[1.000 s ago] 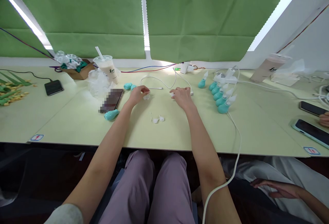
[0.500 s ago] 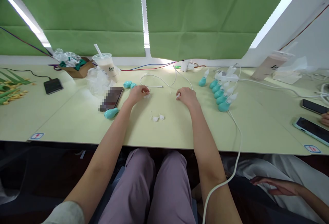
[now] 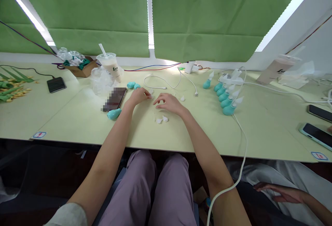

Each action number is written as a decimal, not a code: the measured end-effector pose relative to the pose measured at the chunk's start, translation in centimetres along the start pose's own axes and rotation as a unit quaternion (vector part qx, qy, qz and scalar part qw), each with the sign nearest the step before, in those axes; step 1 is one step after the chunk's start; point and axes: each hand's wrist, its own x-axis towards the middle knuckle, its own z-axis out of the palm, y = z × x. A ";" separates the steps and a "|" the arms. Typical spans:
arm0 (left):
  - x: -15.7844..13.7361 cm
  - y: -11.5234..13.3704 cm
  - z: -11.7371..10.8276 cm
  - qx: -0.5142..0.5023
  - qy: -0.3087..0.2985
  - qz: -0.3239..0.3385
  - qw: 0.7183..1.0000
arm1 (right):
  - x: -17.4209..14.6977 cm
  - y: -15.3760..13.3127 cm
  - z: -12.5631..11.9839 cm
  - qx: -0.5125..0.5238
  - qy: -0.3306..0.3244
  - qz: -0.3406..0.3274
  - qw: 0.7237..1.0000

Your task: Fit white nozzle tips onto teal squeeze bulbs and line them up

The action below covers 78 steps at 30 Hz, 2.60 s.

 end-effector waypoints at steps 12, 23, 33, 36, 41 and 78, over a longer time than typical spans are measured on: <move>0.1 1.8 -0.4 -0.286 -0.064 -0.003 0.956 | 0.2 0.2 1.4 0.052 -0.011 0.011 0.999; -0.9 5.1 1.9 -0.382 -0.143 0.009 0.913 | 0.1 0.9 -1.8 -0.037 0.311 0.003 0.950; -0.9 5.2 2.2 -0.405 -0.160 0.012 0.900 | 0.2 1.0 -1.4 -0.048 0.307 -0.010 0.950; -0.9 5.1 2.3 -0.423 -0.183 0.017 0.887 | 0.2 1.0 -1.3 -0.030 0.309 0.001 0.951; -0.8 4.9 2.4 -0.443 -0.198 0.018 0.874 | 0.3 1.2 -1.1 0.021 0.320 -0.018 0.947; -0.9 5.9 2.4 -0.389 -0.084 -0.007 0.917 | 0.6 1.4 -0.3 0.214 0.297 0.012 0.931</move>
